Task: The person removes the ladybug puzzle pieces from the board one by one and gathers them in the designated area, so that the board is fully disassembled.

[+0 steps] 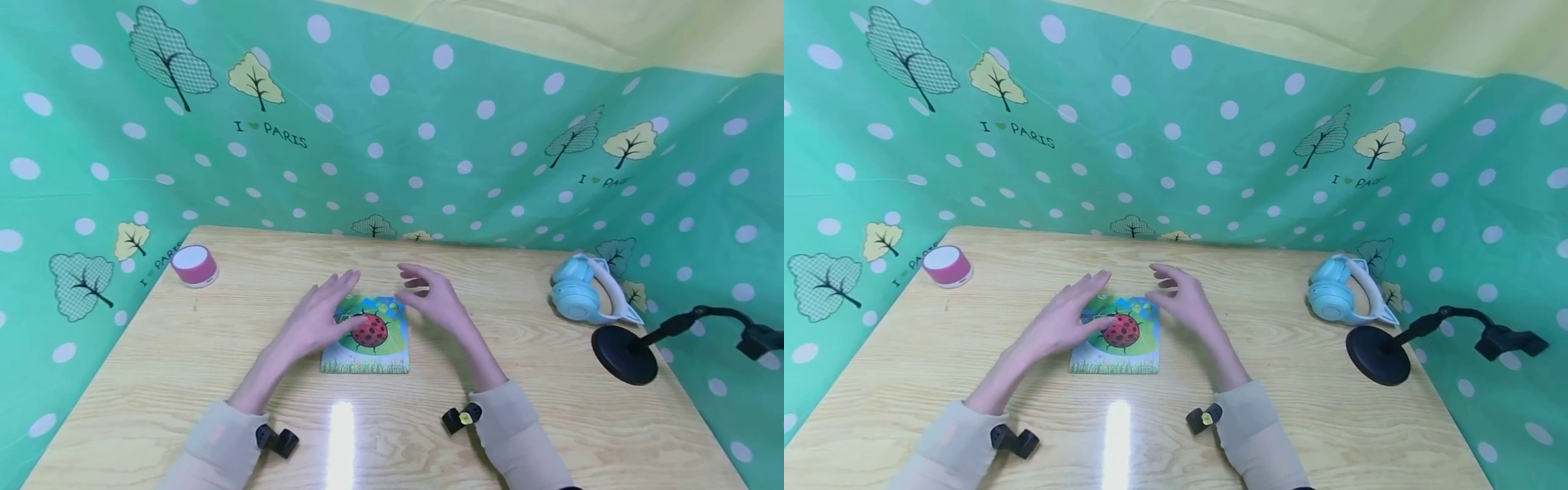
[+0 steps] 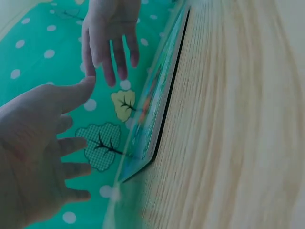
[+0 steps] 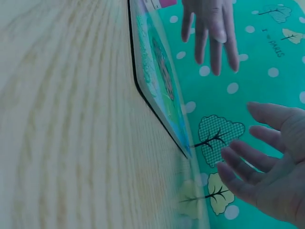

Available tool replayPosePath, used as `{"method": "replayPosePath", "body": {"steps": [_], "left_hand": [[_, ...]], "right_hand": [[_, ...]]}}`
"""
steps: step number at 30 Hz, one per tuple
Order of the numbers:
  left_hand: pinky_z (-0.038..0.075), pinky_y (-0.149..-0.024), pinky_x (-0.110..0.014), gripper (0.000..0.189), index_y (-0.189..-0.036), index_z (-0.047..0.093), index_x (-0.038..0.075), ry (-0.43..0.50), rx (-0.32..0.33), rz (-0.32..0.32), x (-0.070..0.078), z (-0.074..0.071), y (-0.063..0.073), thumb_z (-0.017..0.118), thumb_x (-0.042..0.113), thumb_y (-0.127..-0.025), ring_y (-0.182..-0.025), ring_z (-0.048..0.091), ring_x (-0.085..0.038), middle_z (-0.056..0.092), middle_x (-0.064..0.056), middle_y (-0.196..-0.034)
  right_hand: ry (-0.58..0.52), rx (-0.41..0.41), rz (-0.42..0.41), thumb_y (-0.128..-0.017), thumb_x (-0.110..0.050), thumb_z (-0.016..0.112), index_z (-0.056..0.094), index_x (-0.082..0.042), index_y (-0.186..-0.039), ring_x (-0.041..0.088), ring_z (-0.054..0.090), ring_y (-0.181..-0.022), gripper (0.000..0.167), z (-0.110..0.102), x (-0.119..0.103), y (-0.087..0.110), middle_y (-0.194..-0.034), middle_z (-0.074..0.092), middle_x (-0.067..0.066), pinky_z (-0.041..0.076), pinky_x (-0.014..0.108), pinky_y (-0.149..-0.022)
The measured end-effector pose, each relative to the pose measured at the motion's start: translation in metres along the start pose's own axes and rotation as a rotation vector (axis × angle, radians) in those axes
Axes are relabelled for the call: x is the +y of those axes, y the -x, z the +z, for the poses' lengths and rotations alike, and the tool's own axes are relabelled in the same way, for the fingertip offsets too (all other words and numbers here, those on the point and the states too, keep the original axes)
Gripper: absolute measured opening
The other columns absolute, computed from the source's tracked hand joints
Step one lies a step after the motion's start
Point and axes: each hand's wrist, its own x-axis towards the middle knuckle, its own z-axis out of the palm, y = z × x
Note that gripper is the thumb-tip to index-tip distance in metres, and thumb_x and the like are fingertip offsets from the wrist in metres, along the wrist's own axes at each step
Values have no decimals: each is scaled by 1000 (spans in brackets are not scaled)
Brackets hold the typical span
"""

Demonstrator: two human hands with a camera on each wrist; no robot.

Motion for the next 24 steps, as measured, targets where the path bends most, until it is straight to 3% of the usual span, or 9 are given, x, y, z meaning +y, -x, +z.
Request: {"method": "replayPosePath", "body": {"steps": [9,17,24], "left_hand": [[15,-126,-71,88,-164,29,21,-76,-114,35,8,5,7,67,58,-93,-159,20,-44,26,-8,-171],[7,-126,-70,89,-163,31,17,-46,-261,33,9,12,11,69,56,-92,-160,9,-45,19,-8,-173],[5,-127,-70,85,-161,36,17,-65,-306,36,9,16,11,70,54,-92,-160,9,-44,17,-14,-173]], "right_hand": [[63,-97,-5,-92,-17,77,54,-15,-149,34,66,-124,62,4,-3,2,-140,65,16,55,48,-108],[82,-155,42,-90,-15,79,55,-17,-149,33,67,-121,63,4,0,4,-138,67,14,56,48,-104],[126,-199,59,-87,-17,82,54,-20,-150,28,65,-122,69,8,1,3,-137,67,9,55,48,-105]]}}
